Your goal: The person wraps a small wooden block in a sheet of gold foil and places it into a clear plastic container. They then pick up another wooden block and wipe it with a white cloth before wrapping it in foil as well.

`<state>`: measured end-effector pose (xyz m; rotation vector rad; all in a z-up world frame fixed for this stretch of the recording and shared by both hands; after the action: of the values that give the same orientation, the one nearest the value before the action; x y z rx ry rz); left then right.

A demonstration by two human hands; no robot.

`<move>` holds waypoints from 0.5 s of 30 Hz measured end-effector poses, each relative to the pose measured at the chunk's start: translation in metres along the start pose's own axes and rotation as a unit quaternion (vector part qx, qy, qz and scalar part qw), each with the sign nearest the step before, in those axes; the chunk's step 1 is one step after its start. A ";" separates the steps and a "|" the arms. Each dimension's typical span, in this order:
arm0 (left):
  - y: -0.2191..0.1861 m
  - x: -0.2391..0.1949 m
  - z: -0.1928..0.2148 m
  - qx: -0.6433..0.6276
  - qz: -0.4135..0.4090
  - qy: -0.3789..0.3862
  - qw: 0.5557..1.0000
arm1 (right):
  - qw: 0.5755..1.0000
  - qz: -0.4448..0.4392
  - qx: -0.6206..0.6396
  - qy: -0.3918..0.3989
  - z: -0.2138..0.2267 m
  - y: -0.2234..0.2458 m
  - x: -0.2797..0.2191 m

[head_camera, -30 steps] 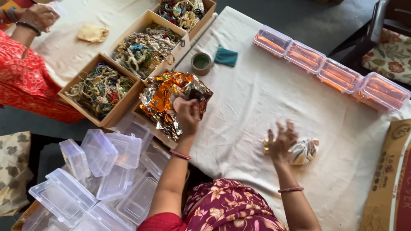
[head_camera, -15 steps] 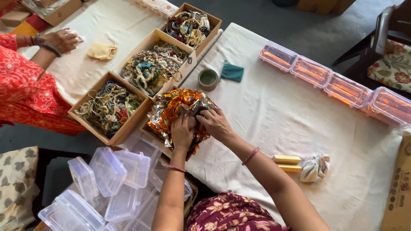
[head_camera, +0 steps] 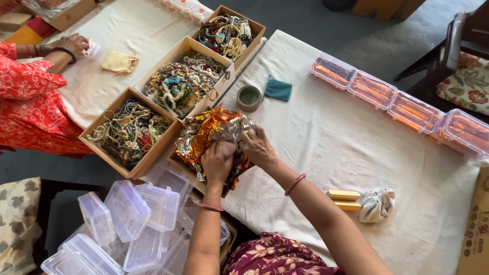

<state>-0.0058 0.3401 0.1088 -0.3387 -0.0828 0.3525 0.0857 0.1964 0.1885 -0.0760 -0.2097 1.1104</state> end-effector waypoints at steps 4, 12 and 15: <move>-0.004 -0.003 0.012 -0.029 0.017 -0.030 0.999 | 0.997 -0.008 0.011 -0.078 0.026 -0.012 -0.024; -0.007 -0.013 0.020 -0.071 0.011 -0.083 0.994 | 0.983 -0.066 0.030 -0.167 0.015 -0.048 -0.090; -0.008 -0.007 0.016 -0.035 0.007 -0.073 0.997 | 0.977 -0.148 0.032 -0.152 0.029 -0.067 -0.128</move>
<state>-0.0122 0.3356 0.1269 -0.3833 -0.2375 0.3895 0.0842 0.0510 0.2115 0.1797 -0.4451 0.8265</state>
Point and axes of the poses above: each hand's wrist, its own x-axis towards the middle knuckle, its own z-axis out of the back of the hand, y = z × x, the point moved 3 cm from there along x, towards the middle knuckle, and after that the axes turned 15 degrees about y, right-handed, at the moved point
